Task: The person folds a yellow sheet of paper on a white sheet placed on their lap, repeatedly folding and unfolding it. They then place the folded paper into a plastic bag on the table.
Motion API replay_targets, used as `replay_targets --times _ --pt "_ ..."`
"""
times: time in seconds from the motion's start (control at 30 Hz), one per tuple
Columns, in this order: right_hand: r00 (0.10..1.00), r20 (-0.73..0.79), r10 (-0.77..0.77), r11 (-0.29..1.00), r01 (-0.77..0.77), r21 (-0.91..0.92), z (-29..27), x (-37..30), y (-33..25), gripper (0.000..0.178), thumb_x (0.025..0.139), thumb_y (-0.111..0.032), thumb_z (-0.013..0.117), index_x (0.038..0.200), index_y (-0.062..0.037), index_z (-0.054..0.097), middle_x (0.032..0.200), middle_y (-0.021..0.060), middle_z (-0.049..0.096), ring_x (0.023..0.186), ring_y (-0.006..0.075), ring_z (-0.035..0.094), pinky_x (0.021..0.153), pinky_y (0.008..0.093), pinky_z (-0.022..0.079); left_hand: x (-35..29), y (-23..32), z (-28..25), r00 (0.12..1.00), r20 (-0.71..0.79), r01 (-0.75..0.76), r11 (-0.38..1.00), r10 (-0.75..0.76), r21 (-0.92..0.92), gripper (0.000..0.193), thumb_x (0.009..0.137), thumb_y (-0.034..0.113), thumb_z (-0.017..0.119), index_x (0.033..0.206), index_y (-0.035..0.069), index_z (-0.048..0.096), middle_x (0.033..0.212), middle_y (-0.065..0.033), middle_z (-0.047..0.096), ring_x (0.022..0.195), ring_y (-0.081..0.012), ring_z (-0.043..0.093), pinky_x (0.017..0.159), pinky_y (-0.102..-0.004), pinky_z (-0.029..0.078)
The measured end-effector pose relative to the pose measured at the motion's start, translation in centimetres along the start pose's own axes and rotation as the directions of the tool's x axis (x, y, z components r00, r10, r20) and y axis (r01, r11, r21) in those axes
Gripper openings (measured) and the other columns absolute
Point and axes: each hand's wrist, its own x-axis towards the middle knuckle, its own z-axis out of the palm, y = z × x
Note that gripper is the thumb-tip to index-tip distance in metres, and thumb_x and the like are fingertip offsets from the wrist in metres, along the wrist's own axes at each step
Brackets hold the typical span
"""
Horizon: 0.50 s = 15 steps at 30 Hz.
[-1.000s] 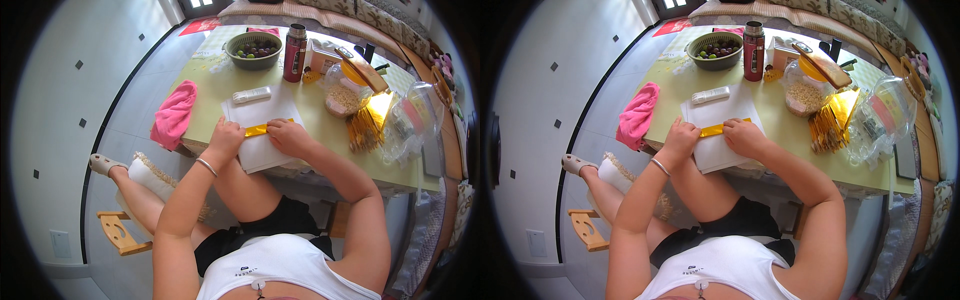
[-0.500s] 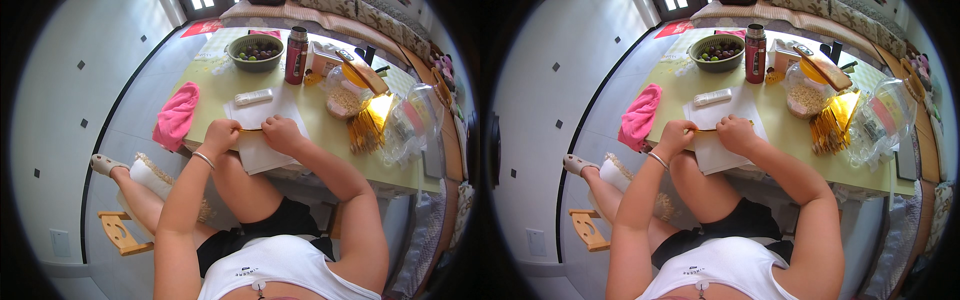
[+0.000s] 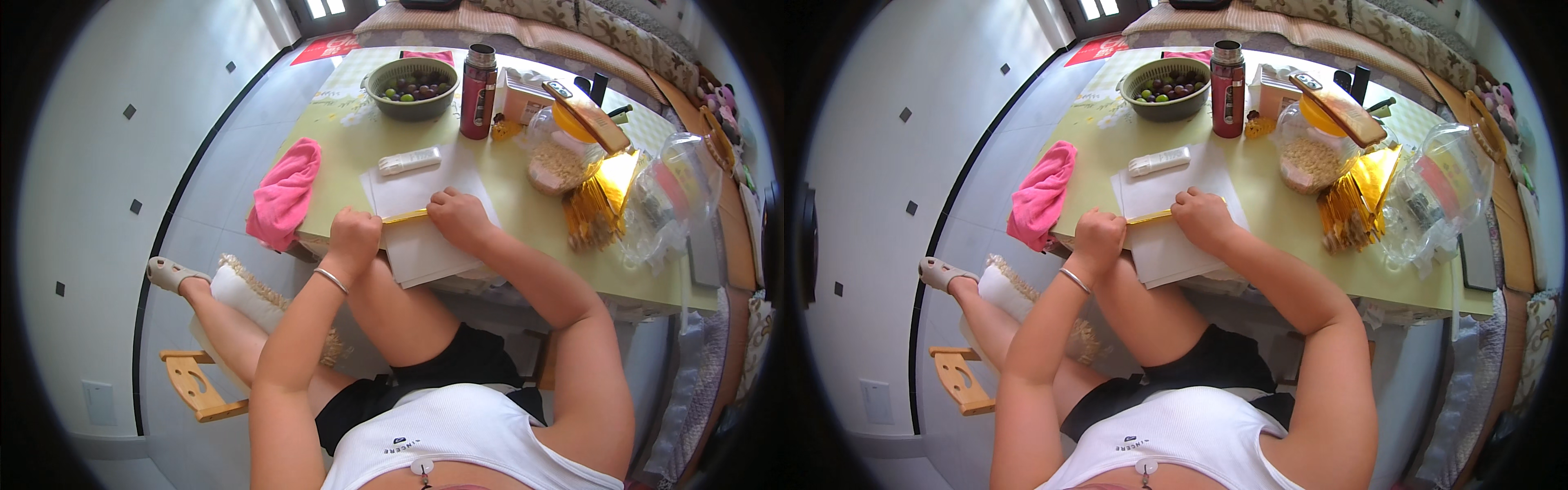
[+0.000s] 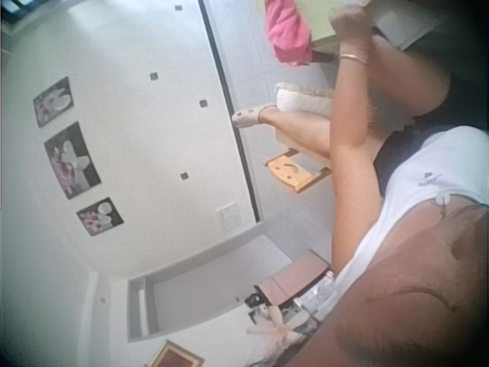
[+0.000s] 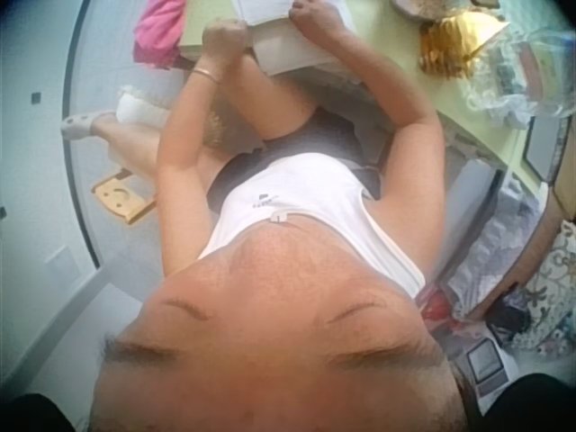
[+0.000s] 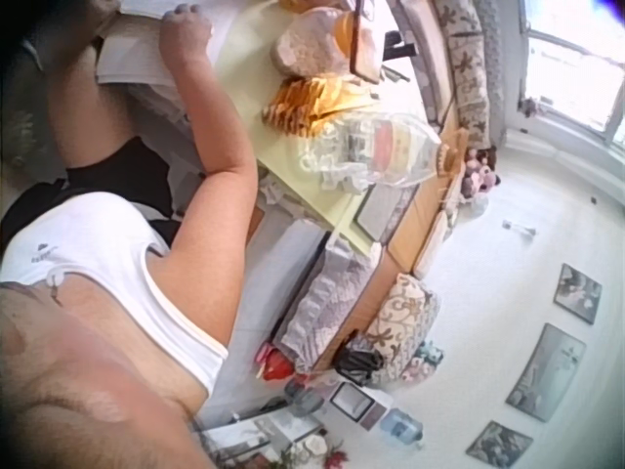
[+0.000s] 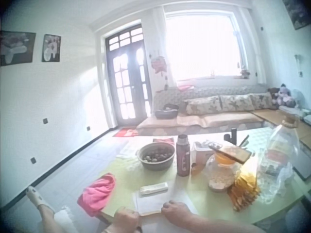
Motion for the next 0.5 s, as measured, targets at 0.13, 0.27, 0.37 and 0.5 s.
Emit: replay_targets --times 0.13,0.27,0.37,0.5 --pt "0.999 -0.046 0.005 1.000 -0.006 -0.025 0.3 -0.3 0.2 0.007 0.078 -0.011 0.061 0.082 -0.0091 0.066 0.092 0.0036 0.065 0.093 0.0231 0.064 0.070 0.0372 0.056 0.7 0.7 -1.1 0.988 -0.055 0.138 0.980 -0.147 -0.144 0.004 0.076 0.007 0.069 0.075 0.004 0.066 0.081 -0.0157 0.067 0.079 -0.0340 0.066 0.084 -0.0453 0.053" --pt "0.994 -0.110 0.006 1.000 -0.004 0.019 0.5 -0.4 -0.1 0.005 0.078 -0.011 0.061 0.080 -0.0088 0.065 0.091 0.0030 0.064 0.091 0.0230 0.064 0.069 0.0378 0.056 0.6 0.9 -1.2 0.852 0.031 0.504 0.804 -0.522 -0.317 0.006 0.072 0.004 0.071 0.077 0.002 0.069 0.091 -0.0176 0.066 0.087 -0.0346 0.064 0.080 -0.0416 0.052" --pt "0.991 -0.134 0.016 1.000 -0.014 0.016 0.8 -0.4 -0.2 0.004 0.078 -0.011 0.061 0.080 -0.0088 0.064 0.090 0.0028 0.064 0.090 0.0231 0.064 0.067 0.0383 0.056 -0.3 1.1 -0.8 0.851 0.018 0.496 0.792 -0.525 -0.355 0.012 0.072 0.005 0.074 0.083 0.002 0.072 0.093 -0.0157 0.066 0.090 -0.0316 0.064 0.081 -0.0405 0.052" --pt "0.989 -0.142 0.028 1.000 -0.027 0.013 0.8 -0.3 -0.3 0.003 0.079 -0.011 0.061 0.079 -0.0090 0.064 0.089 0.0028 0.063 0.089 0.0232 0.064 0.065 0.0389 0.056 -0.9 2.3 0.5 0.768 -0.017 0.543 0.664 -0.640 -0.514 0.016 0.073 0.007 0.076 0.088 0.003 0.074 0.093 -0.0134 0.066 0.091 -0.0289 0.064 0.083 -0.0381 0.052"
